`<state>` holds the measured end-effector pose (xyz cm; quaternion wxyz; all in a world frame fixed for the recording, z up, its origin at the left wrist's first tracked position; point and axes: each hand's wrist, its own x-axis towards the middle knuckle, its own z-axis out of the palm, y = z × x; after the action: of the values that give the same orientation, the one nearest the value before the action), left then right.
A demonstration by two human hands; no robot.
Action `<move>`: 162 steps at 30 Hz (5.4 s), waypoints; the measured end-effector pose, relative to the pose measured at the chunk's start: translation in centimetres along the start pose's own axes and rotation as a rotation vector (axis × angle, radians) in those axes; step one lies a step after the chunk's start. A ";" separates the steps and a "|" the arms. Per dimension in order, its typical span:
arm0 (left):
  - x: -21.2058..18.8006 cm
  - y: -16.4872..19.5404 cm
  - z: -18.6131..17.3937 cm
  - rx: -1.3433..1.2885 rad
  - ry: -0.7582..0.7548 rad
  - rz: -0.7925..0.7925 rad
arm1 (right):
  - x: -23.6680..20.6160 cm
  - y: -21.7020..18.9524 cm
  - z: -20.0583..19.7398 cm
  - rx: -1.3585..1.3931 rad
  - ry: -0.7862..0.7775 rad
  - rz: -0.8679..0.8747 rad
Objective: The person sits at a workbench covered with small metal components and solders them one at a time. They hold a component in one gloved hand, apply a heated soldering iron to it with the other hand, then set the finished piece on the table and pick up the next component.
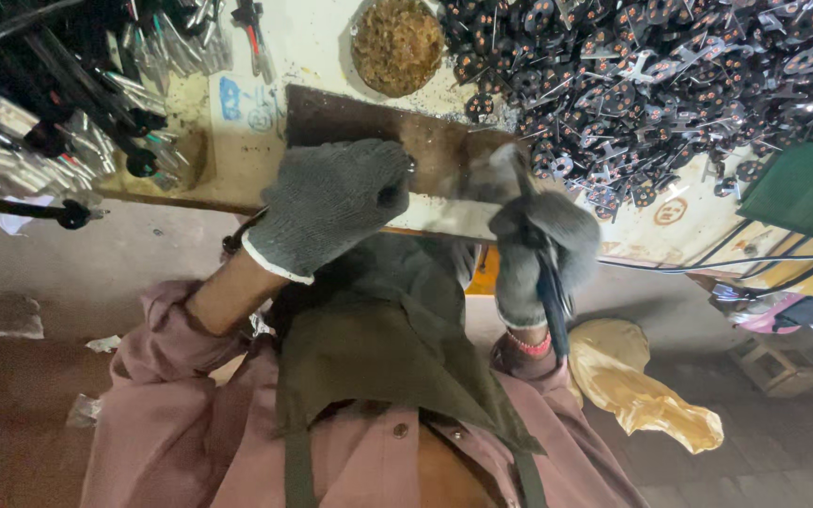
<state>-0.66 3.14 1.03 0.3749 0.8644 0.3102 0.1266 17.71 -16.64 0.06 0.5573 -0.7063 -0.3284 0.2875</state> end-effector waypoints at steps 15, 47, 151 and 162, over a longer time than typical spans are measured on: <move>-0.3 0.9 1.4 -0.033 -0.066 -0.072 | 1.1 -0.1 2.9 -0.299 -0.131 -0.237; -1.7 2.0 -0.4 -0.367 -0.052 -0.193 | -2.6 3.3 4.1 0.132 -0.067 0.303; -0.3 1.2 1.0 0.108 0.014 0.017 | -4.3 5.5 -0.4 0.078 -0.121 0.208; -0.3 1.0 1.2 0.121 -0.017 0.008 | -0.9 2.0 0.8 -0.480 -0.235 -0.248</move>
<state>0.10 1.67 0.95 0.3239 0.8878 0.3106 0.1018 16.87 -17.19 -2.04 0.3634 -0.7343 -0.5331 0.2113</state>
